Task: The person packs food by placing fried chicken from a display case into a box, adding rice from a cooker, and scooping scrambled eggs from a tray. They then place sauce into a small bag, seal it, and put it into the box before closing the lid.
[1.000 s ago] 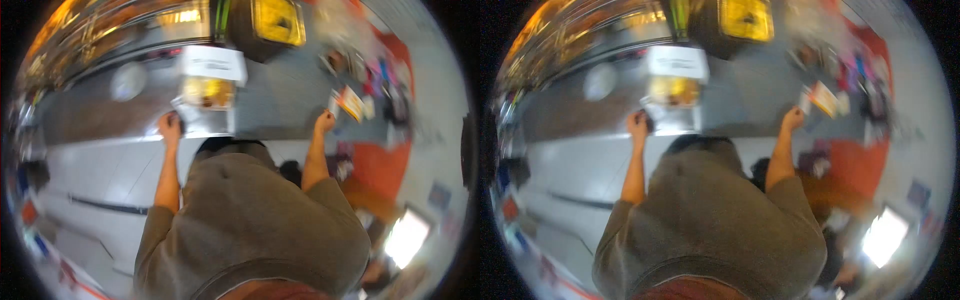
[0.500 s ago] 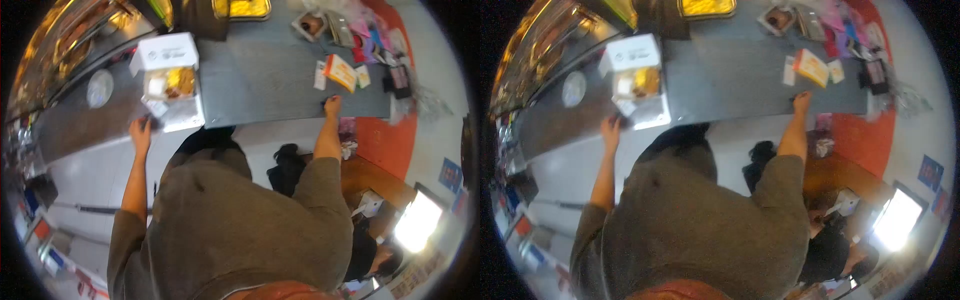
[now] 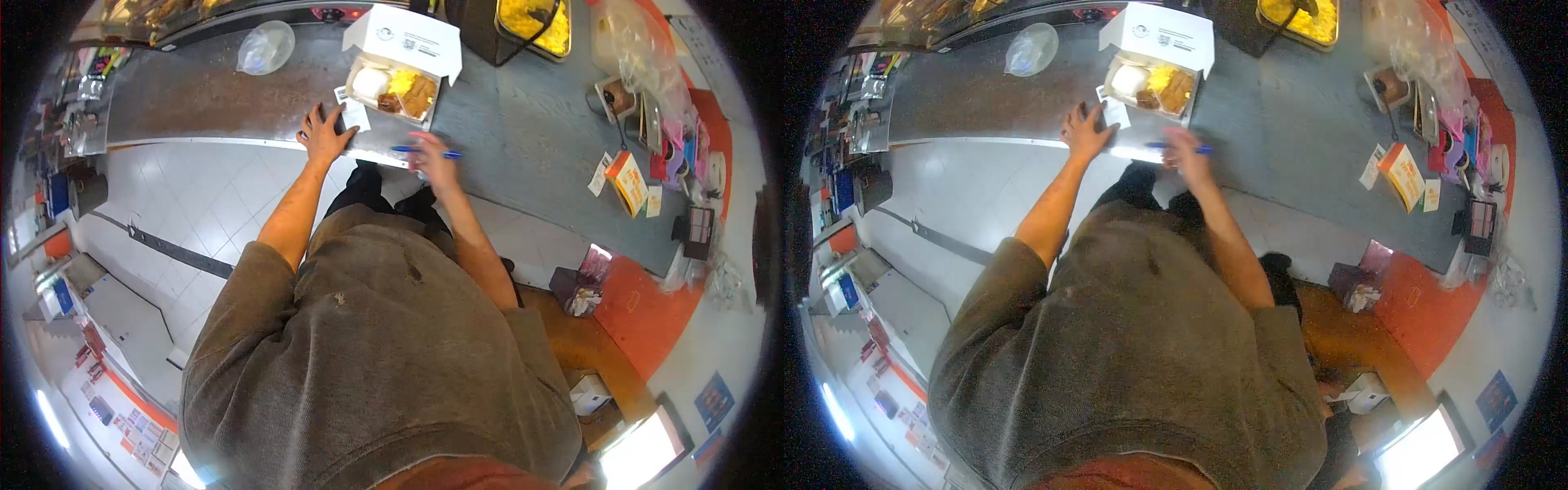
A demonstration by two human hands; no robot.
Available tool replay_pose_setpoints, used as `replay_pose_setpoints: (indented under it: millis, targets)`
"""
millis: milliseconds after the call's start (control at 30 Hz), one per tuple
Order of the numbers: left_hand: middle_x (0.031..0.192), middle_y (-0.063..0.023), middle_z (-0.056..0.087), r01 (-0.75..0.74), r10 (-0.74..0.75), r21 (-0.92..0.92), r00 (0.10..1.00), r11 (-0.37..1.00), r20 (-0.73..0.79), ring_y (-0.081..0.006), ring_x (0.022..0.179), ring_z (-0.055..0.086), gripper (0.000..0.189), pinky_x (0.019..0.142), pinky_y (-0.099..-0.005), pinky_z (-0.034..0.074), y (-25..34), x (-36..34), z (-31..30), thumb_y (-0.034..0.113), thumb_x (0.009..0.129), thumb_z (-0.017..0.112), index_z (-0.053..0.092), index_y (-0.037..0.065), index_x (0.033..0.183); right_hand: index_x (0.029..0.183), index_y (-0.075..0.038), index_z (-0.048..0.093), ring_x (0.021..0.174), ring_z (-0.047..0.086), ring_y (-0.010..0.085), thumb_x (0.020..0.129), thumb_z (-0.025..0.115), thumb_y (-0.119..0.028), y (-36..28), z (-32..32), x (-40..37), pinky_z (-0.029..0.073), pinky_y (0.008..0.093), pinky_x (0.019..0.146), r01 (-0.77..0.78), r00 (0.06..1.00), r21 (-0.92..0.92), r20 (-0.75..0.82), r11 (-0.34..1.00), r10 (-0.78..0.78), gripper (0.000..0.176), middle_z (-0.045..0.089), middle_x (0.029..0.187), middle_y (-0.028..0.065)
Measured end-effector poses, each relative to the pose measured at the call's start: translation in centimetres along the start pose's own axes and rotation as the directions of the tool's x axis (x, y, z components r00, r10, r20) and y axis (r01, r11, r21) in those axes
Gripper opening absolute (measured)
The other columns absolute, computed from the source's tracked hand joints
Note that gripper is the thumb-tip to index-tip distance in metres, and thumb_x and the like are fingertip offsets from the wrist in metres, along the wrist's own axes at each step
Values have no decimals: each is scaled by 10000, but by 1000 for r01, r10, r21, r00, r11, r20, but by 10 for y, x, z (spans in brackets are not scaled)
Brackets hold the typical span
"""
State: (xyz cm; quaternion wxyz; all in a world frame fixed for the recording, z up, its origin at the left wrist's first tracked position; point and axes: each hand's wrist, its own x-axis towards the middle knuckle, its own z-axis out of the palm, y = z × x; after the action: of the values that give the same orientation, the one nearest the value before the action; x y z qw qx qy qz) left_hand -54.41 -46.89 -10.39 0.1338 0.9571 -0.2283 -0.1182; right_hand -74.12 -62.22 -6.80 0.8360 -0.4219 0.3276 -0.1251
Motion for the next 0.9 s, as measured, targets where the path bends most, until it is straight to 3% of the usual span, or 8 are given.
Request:
replay_pose_setpoints:
  millis: [33, 233, 533, 633, 733, 800, 833, 900]
  targets:
    - [1437, -111, 273, -77, 77, 55, 997, 996, -1, -382, 1318, 185, 606, 990, -616, 153, -6, 1, -4, 560, 703, 684, 526, 367, 1256, 1016, -58, 636, 645, 590, 141, 931, 501, -266, 15, 20, 19, 469, 279, 560, 75, 994, -166, 90, 983, -61, 262, 632, 757, 64]
    - [1428, -91, 295, -314, 311, 105, 949, 944, 43, -393, 1331, 177, 645, 967, -656, 172, -29, 14, -22, 580, 657, 696, 525, 389, 1249, 879, -47, 677, 597, 610, 141, 908, 517, -184, 51, 91, 73, 471, 282, 562, 238, 961, -597, 29, 766, -275, 212, 647, 651, 69]
    - [1425, -103, 279, -390, 391, -29, 916, 920, 89, -381, 1347, 132, 682, 992, -655, 113, -38, 26, -31, 584, 661, 696, 517, 343, 1274, 819, 5, 615, 611, 582, 190, 865, 579, -74, 43, 94, 62, 434, 291, 552, 418, 877, -749, 185, 514, -444, 98, 602, 721, 150]
    - [1419, -159, 293, -420, 421, -37, 896, 907, 139, -415, 1340, 146, 699, 985, -680, 104, -37, 33, -34, 589, 689, 660, 494, 267, 1286, 847, 9, 590, 585, 532, 264, 848, 597, -50, 29, 77, 35, 417, 338, 545, 407, 867, -746, 133, 528, -480, 59, 554, 700, 146]
    - [1424, -168, 285, -456, 459, -59, 869, 888, 186, -414, 1342, 138, 712, 985, -691, 90, -40, 40, -31, 572, 698, 659, 485, 225, 1295, 890, 7, 607, 659, 582, 276, 844, 598, -51, 12, 42, -2, 454, 336, 608, 282, 763, -878, -40, 388, -646, 74, 600, 772, 150]
    - [1383, -177, 325, -490, 492, -56, 855, 870, 162, -414, 1315, 200, 699, 1002, -652, 134, -37, 42, -38, 523, 693, 685, 503, 172, 1270, 864, 11, 613, 644, 579, 234, 875, 556, -41, 1, 25, -14, 459, 311, 605, 148, 491, -956, -150, 252, -858, 78, 601, 743, 143]
    - [1364, -187, 342, -528, 543, -154, 836, 835, 80, -413, 1291, 239, 696, 1009, -621, 159, -42, 44, -34, 511, 696, 686, 502, 156, 1266, 956, -6, 608, 756, 599, 282, 861, 558, -46, 3, 6, -17, 474, 348, 687, 89, 520, -970, -149, 227, -841, 114, 616, 858, 160]
    - [1304, -221, 386, -640, 659, -252, 752, 726, -13, -406, 1216, 337, 685, 1007, -547, 231, -41, 51, -35, 466, 710, 690, 497, 93, 1251, 1070, -32, 588, 903, 585, 330, 828, 568, -64, 10, -19, -11, 459, 400, 800, -63, 568, -911, -368, 407, -736, 245, 616, 979, 160]
